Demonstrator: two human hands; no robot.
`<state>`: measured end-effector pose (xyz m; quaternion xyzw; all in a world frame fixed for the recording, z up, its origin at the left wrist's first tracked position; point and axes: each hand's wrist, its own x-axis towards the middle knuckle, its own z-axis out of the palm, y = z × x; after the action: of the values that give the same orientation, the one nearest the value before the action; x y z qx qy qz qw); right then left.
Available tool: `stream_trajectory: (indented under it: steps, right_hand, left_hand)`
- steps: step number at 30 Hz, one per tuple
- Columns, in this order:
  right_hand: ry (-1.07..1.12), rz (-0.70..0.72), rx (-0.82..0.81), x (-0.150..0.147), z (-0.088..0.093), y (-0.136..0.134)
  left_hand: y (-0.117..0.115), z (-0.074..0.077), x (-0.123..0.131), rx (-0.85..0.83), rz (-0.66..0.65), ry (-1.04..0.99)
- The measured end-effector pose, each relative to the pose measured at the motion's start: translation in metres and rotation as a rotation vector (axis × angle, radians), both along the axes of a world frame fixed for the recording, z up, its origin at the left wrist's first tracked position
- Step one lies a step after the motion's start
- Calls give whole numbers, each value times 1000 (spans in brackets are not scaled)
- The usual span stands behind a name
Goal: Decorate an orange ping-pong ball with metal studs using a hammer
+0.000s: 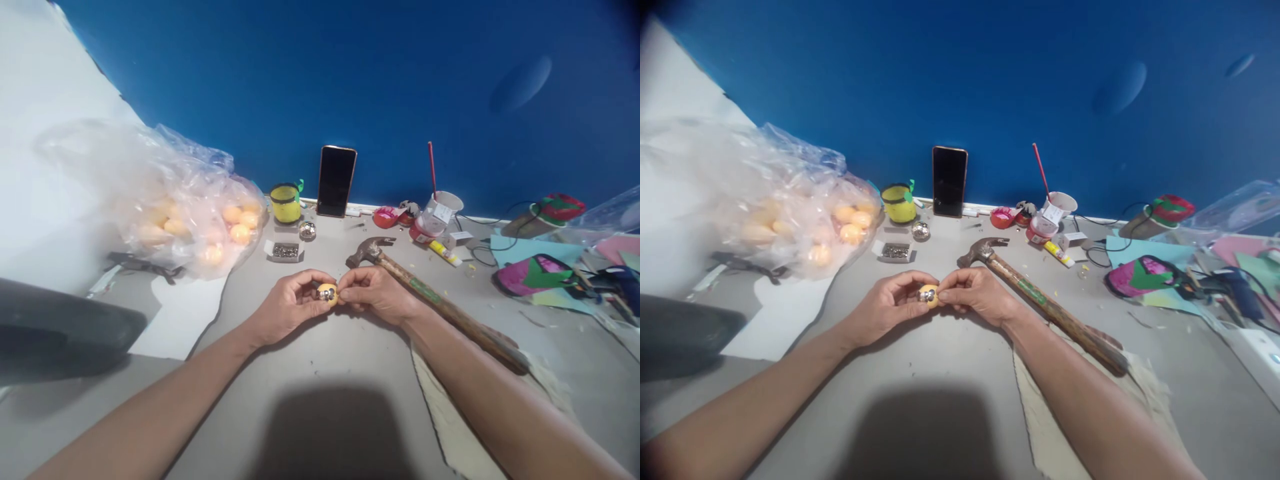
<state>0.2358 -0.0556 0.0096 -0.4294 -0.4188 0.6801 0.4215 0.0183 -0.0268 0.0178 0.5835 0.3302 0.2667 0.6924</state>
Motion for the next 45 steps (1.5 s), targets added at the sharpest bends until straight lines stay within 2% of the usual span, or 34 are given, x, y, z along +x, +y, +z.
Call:
stream_trajectory:
  steps: [45]
  right_hand:
    - [-84,4,55,0,3,-2]
  left_hand:
    - [0,-3,-1,-2,-5,-20]
